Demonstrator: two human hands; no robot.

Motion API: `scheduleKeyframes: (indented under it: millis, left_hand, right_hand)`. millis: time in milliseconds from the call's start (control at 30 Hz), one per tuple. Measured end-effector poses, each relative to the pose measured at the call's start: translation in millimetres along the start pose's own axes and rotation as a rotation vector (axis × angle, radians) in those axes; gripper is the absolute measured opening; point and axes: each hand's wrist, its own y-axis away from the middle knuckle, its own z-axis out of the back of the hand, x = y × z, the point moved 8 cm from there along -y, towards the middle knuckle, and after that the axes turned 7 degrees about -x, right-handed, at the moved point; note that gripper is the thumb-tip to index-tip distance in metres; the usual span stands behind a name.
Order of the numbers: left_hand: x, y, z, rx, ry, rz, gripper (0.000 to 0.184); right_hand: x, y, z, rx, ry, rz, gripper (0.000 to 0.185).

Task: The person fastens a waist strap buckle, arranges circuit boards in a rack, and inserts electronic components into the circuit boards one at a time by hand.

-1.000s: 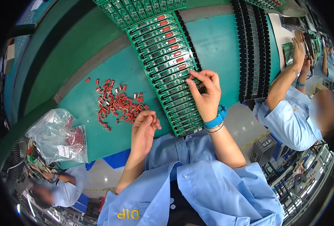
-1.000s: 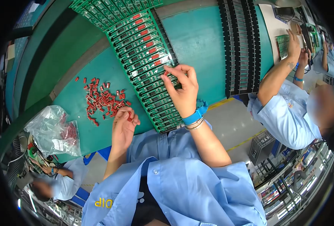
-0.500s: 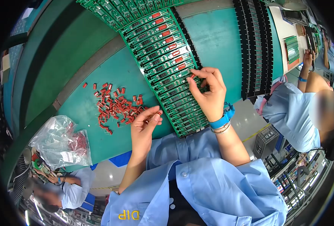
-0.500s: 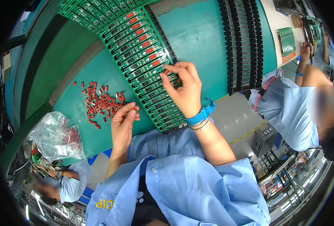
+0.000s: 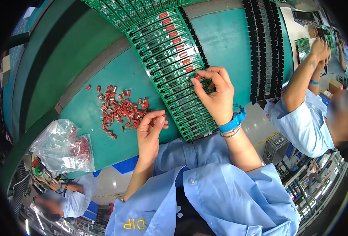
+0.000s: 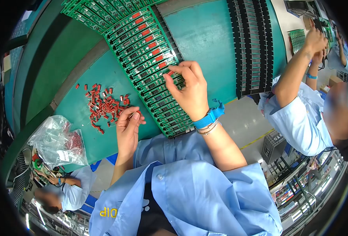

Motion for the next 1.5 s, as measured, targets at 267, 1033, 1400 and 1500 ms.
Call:
scheduleKeyframes:
  millis: [267,1033,1400,1500]
  left_hand:
    - [0.8,0.9,-4.1,0.005,-0.058,-0.028,0.021]
    - [2.4,10.6,-17.3,0.027,0.190,0.023,0.013]
    - [9.6,13.9,-29.5,0.046,0.003,-0.364,0.023]
    - [-5.5,15.9,-37.3,0.056,0.049,-0.327,0.028]
  right_hand:
    - [-0.2,-0.6,-0.9,-0.026,0.017,0.004,0.023]
    - [27.0,11.5,2.8,0.158,0.094,0.105,0.024]
    - [10.4,96.9,-18.1,0.363,-0.933,-0.872,0.026]
    - [-1.4,93.0,-22.6,0.471,-0.978,-0.849,0.024]
